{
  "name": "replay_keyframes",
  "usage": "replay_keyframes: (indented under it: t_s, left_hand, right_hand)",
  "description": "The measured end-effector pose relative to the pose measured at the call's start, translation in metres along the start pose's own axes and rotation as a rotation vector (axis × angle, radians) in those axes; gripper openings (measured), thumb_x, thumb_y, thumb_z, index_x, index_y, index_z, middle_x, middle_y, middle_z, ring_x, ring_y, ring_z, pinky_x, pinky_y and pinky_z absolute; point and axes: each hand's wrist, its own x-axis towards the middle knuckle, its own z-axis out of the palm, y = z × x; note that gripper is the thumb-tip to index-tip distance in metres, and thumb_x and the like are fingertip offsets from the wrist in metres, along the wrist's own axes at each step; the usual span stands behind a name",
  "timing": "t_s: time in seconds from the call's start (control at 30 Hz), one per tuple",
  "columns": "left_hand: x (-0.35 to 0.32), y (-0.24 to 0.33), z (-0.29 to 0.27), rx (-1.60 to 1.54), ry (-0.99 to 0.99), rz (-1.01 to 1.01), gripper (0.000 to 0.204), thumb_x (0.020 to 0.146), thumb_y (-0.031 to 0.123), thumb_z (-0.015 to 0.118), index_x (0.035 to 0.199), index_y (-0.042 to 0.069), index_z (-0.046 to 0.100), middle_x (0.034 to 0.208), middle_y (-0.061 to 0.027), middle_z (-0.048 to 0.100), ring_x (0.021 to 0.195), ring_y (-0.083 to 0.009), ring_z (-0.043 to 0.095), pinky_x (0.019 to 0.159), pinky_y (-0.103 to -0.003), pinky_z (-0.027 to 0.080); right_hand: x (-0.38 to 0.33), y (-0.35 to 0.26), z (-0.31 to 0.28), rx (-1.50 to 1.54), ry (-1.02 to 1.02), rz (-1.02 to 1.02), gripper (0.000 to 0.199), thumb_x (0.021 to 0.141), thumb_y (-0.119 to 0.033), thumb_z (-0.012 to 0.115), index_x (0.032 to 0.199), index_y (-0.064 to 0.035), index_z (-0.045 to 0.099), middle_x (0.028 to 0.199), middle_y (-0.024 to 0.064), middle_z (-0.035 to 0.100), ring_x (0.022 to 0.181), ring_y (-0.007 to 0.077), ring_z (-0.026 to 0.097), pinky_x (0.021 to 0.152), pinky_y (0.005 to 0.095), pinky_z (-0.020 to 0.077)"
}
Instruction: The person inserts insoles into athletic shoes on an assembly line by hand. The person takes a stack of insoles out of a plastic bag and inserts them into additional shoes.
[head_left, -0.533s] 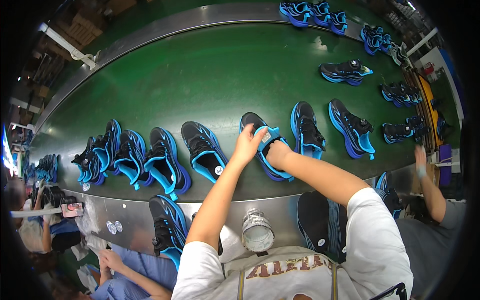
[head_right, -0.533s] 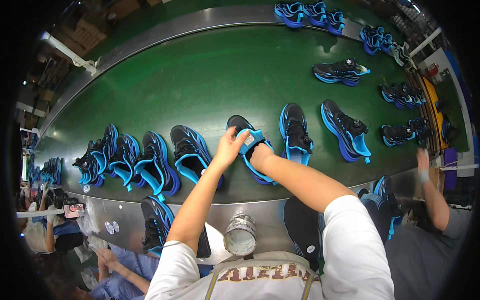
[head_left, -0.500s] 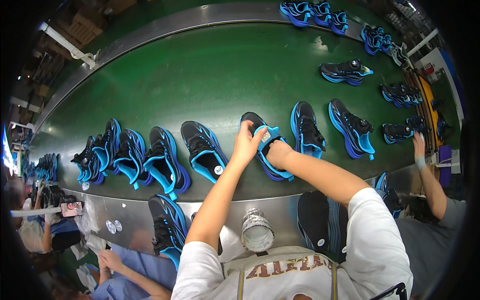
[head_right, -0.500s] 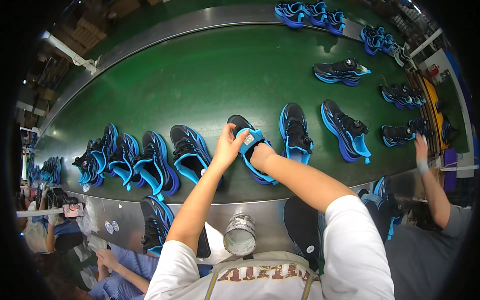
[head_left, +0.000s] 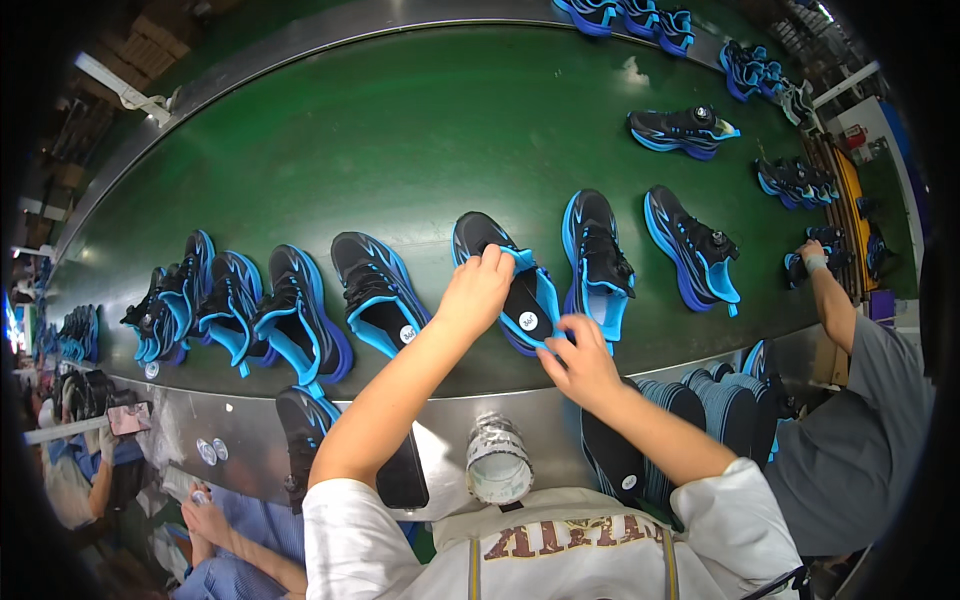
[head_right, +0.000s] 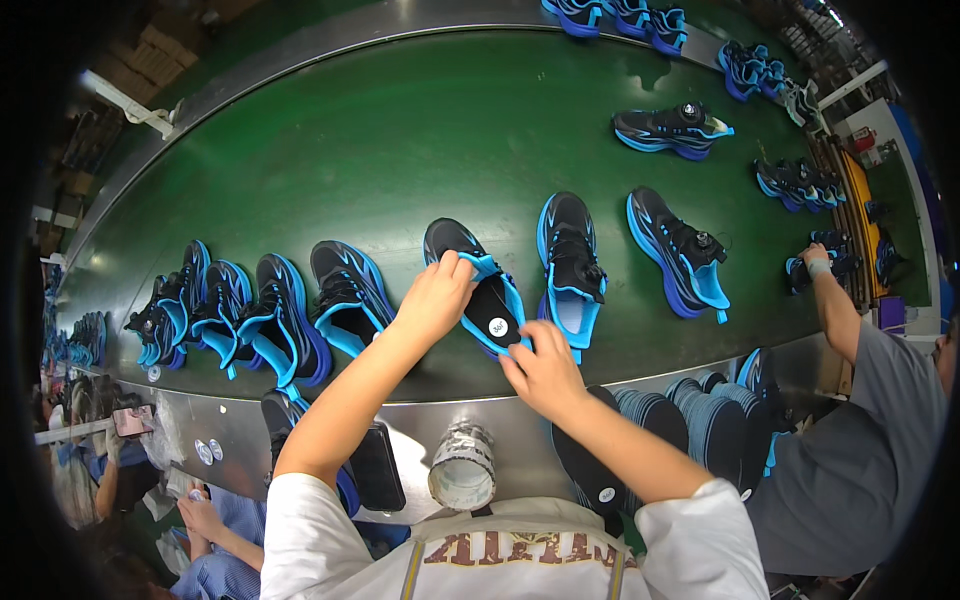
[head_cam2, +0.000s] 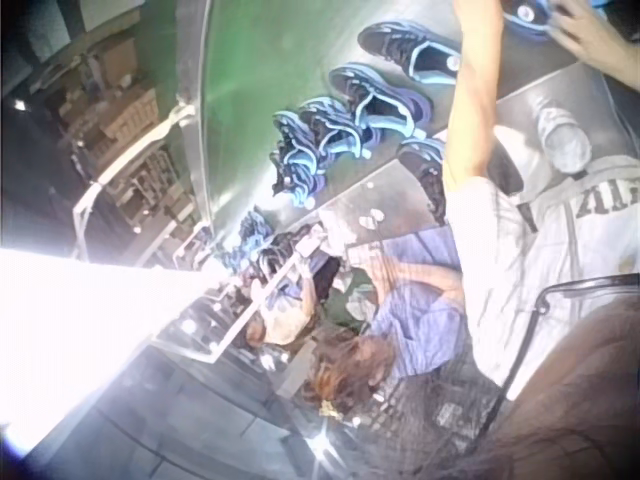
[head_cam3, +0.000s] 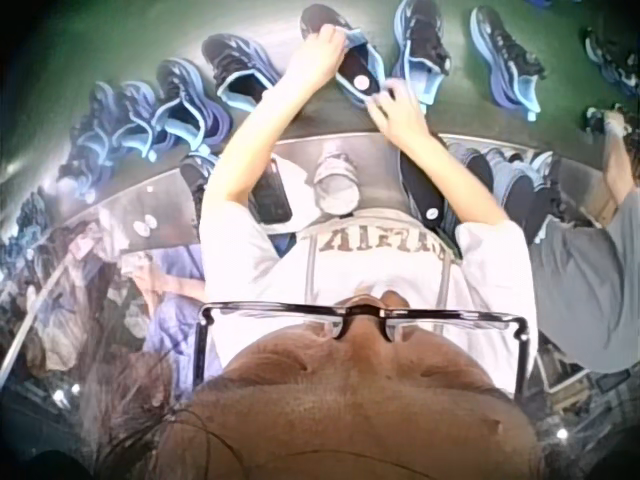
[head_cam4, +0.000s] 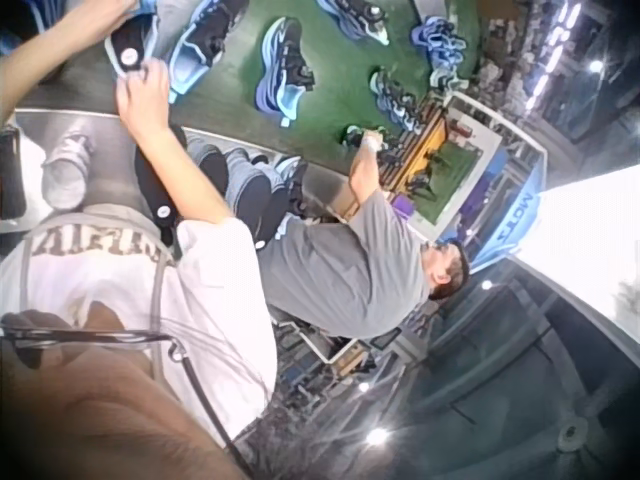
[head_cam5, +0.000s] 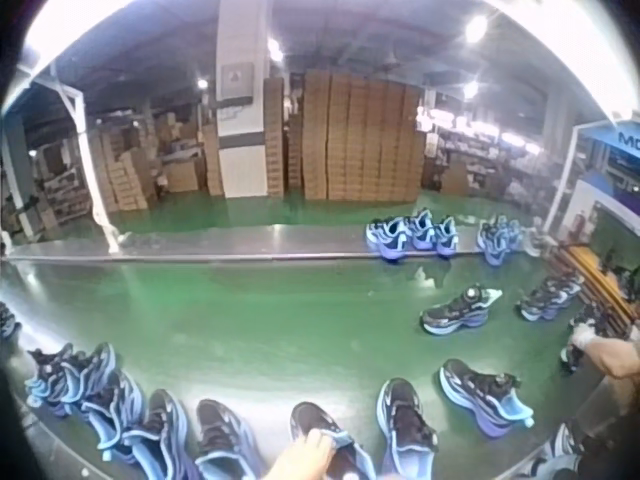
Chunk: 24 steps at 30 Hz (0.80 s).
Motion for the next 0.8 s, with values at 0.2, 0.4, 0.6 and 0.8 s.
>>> replay_keyframes:
  t_s: [0.2, 0.4, 0.6, 0.8]
  left_hand:
    - [-0.016, 0.029, -0.017, 0.371, 0.084, 0.235, 0.014, 0.069, 0.016, 0.054, 0.072, 0.008, 0.044, 0.067, -0.0045, 0.043, 0.058, -0.0174, 0.05, 0.05, -0.028, 0.042]
    - [0.008, 0.009, 0.005, 0.689, -0.055, 0.067, 0.01, 0.069, 0.017, 0.052, 0.071, 0.009, 0.047, 0.065, -0.0043, 0.046, 0.052, -0.0181, 0.054, 0.041, -0.029, 0.041]
    - [0.017, 0.022, 0.012, 0.798, -0.379, 0.066, 0.017, 0.074, 0.015, 0.046, 0.082, 0.004, 0.057, 0.075, -0.0094, 0.054, 0.06, -0.0193, 0.056, 0.043, -0.033, 0.04]
    - [0.025, 0.015, -0.018, 0.45, -0.445, 0.03, 0.02, 0.072, 0.017, 0.05, 0.081, 0.0, 0.056, 0.081, -0.0137, 0.057, 0.07, -0.0282, 0.06, 0.059, -0.04, 0.048]
  right_hand:
    - [-0.055, -0.004, 0.013, 0.238, 0.007, 0.222, 0.021, 0.071, -0.006, 0.062, 0.09, 0.0014, 0.055, 0.1, 0.0178, 0.04, 0.085, 0.0304, 0.051, 0.073, 0.0344, 0.045]
    - [-0.012, -0.012, 0.008, 0.178, -0.066, 0.279, 0.014, 0.074, -0.011, 0.056, 0.083, -0.0002, 0.056, 0.095, 0.014, 0.045, 0.084, 0.0297, 0.05, 0.07, 0.0347, 0.0434]
    - [-0.068, -0.018, -0.05, 0.129, 0.067, 0.291, 0.038, 0.069, -0.011, 0.058, 0.105, -0.0052, 0.049, 0.108, 0.0177, 0.042, 0.099, 0.0346, 0.043, 0.083, 0.0397, 0.0368]
    - [-0.169, -0.008, -0.113, -0.172, 0.136, 0.546, 0.045, 0.065, -0.009, 0.06, 0.108, -0.0039, 0.047, 0.116, 0.0215, 0.035, 0.108, 0.0391, 0.035, 0.09, 0.0438, 0.0294]
